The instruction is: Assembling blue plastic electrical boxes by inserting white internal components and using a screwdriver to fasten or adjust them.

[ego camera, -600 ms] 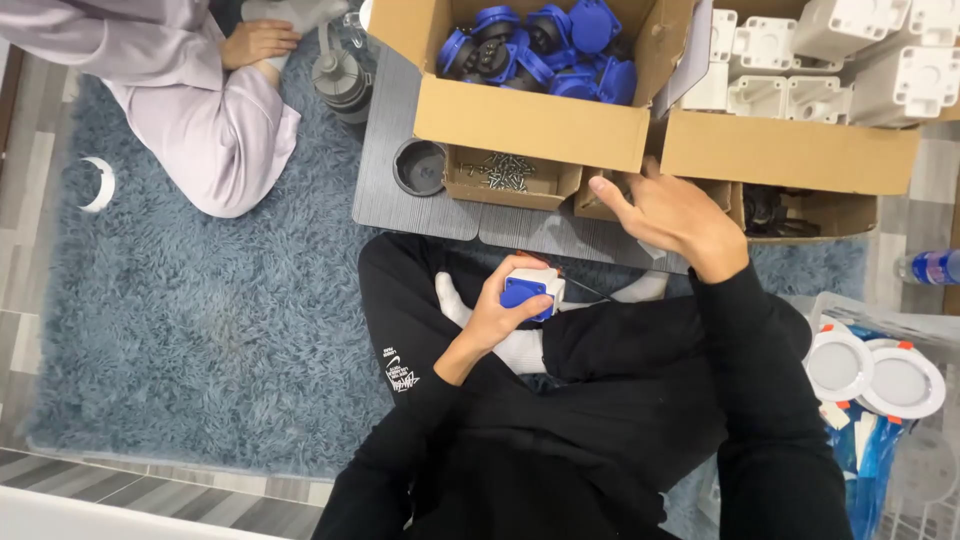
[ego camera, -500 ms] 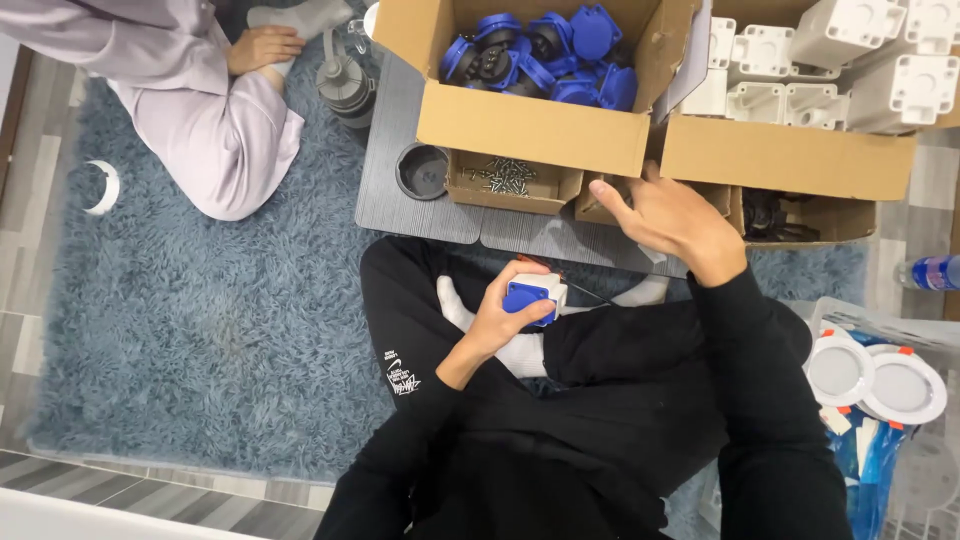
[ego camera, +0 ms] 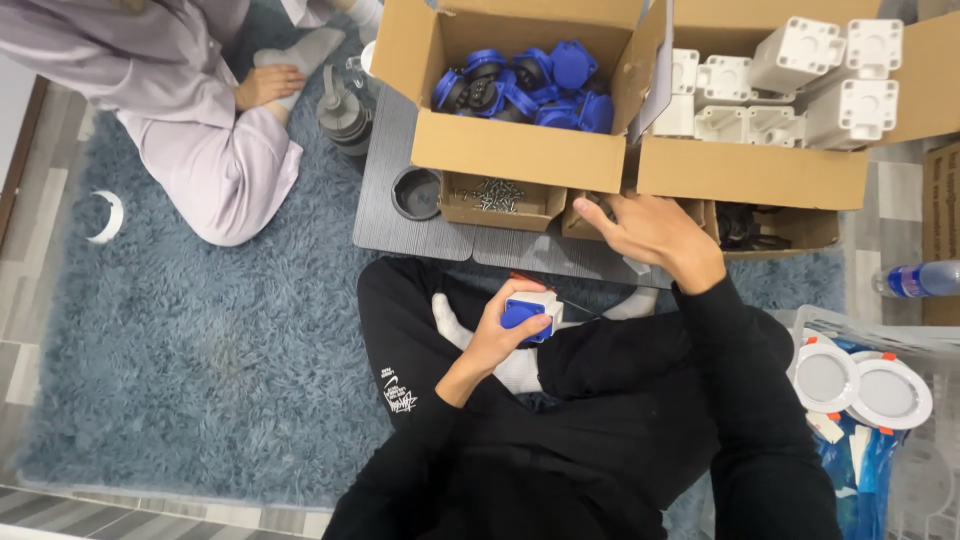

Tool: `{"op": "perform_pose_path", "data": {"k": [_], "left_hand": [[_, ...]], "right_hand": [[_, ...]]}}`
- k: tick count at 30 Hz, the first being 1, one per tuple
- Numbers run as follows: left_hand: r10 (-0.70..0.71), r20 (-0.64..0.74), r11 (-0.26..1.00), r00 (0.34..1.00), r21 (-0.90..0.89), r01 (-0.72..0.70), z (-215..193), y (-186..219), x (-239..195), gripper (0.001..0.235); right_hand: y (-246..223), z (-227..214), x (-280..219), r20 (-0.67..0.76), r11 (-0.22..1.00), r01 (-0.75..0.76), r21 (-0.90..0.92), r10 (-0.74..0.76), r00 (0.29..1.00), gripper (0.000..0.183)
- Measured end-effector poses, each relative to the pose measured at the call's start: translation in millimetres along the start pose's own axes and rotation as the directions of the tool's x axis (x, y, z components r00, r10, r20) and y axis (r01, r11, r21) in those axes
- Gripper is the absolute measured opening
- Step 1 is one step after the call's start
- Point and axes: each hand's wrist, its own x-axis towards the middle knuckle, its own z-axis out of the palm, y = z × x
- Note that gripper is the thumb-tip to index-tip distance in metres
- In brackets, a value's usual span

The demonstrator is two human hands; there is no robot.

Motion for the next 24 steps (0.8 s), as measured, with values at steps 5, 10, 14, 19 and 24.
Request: {"op": "perform_pose_path", "data": {"k": [5, 10, 14, 19, 24], "left_hand": [[-0.006, -0.015, 1.000, 1.000, -0.006, 0.006, -1.8, -7.8, 0.2, 0.052], [-0.024, -0.028, 1.000, 0.999, -0.014, 0.024, -3.0, -6.5, 2.2, 0.052], [-0.045, -0.044, 0.999, 0.998, -0.033, 0.044, -1.1, 0.6, 5.2, 0.050], [-0.060, -0.025, 0.998, 0.998, -0.014, 0.060, -2.7, -7.0, 13.8, 0.051], [-0.059, 0.002, 0.998, 0.998, 0.028, 0.059, 0.7, -3.8, 16.2, 0.052]], "right_hand": [[26.5, 7.8, -25.3, -0.118, 0.989, 0.074, 0.124, -0.059, 0.991, 0.086], [33.2, 23.2, -63.2, -0.435, 0.915, 0.273, 0.297, -0.124, 0.892, 0.057], [31.7, 63.0, -80.9, -0.730, 0.826, 0.457, 0.331, -0.082, 0.678, 0.041], [16.3, 138.2, -85.8, -0.748, 0.702, 0.533, 0.472, -0.001, 0.664, 0.023], [5.6, 177.0, -84.7, -0.678, 0.619, 0.529, 0.581, 0.007, 0.735, 0.033]]}}
